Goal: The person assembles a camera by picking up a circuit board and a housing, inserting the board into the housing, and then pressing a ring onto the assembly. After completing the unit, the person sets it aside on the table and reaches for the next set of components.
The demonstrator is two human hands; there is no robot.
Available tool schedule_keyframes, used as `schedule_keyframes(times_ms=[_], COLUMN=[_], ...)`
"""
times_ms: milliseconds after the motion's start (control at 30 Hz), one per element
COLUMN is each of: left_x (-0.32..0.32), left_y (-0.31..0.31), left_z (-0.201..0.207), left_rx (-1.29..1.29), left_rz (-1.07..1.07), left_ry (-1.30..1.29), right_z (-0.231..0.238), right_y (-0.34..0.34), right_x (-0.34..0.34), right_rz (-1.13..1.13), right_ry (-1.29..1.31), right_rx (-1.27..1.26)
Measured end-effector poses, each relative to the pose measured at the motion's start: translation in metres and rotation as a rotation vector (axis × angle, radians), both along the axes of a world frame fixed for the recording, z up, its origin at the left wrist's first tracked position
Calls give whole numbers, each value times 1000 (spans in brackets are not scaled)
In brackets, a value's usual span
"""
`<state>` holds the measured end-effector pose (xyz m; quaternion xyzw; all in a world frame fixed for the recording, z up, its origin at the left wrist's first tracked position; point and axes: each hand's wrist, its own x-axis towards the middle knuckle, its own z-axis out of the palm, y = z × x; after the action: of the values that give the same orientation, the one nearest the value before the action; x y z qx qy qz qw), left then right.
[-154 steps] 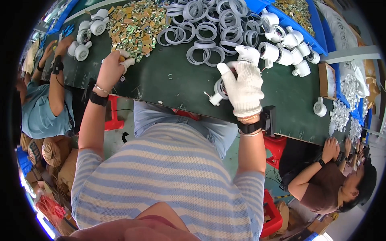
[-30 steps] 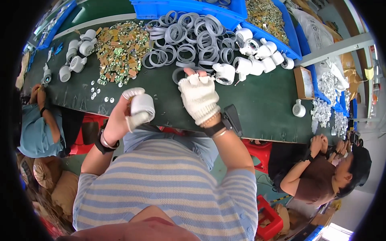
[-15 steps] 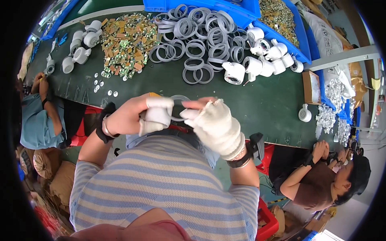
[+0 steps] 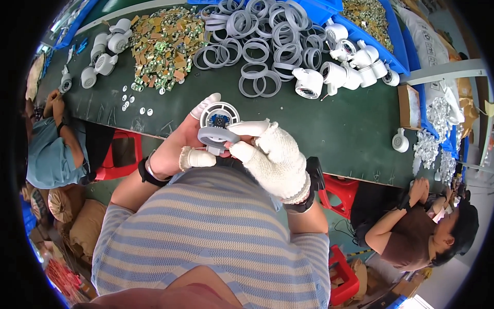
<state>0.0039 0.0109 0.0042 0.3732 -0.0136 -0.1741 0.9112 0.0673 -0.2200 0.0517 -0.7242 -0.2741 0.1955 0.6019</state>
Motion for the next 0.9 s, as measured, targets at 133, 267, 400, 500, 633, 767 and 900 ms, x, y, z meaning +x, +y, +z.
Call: schedule_keyframes(times_ms=[133,267,400,500,633,767,900], left_x=[-1,-1,-1,-2,-3,-4,-3], left_y=[0,-1,-1,-2,-7,-12,-13], left_z=[-2,-5,-8,-9,-18,-17,-19], left_rx=[91,97,95,112,209,260,56], left_rz=[-5,13,7,39,138,55,146], left_ry=[-22,-51,-56,-42,-144,-132,-62], right_z=[0,1,3,2,-3,-12,-8], right_y=[0,0,0,0,4,18,22], right_x=[-2,-2,1,0,1,0,-1], right_rz=[3,-11,-25,-32,-84,-223,-253], right_ry=[-38,-67,-80,-50,-437,-185,-530], right_rx=[47,55,-9,-82,-193,-56,-242])
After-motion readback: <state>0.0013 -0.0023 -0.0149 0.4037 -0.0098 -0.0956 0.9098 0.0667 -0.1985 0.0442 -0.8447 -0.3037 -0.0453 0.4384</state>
